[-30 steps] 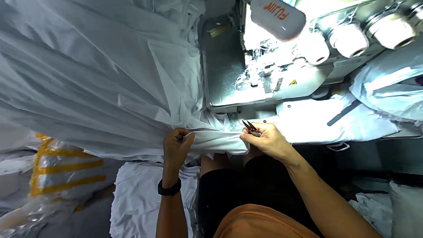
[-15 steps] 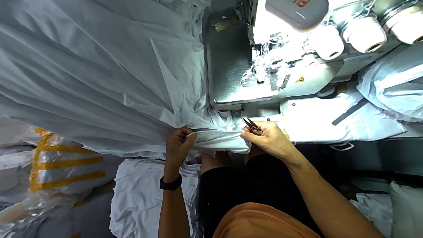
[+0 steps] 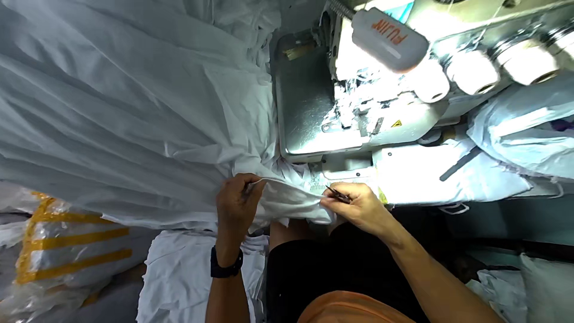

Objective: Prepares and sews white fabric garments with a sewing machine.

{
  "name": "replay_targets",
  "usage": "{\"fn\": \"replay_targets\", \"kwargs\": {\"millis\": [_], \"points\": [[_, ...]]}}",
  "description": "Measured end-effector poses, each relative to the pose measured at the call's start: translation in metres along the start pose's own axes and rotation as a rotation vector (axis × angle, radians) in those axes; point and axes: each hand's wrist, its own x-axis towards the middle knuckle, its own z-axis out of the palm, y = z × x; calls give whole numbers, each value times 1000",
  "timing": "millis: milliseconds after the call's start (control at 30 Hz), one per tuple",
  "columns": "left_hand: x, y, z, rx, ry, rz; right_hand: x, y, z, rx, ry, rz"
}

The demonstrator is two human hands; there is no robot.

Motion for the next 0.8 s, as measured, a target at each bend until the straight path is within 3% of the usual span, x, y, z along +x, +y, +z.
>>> {"fn": "replay_targets", "kwargs": {"millis": [133,233,300,500,667,800], "points": [[73,33,-1,119,-42,373,-2,-11,6,134,218,-109],[118,44,18,86,-163,515,-2,-17,5,167,361,-81],[132,46,29,46,-267,500,-1,-15,3,154,417,-54],[139,50,36,-33,-408,223,-1,-12,4,192,445,-25],[142,55,32,5,-431,186,-4,-15,2,199,430,-38],[151,75,54,28,-321,226,-1,-22,-2,202,470,-106]]}}
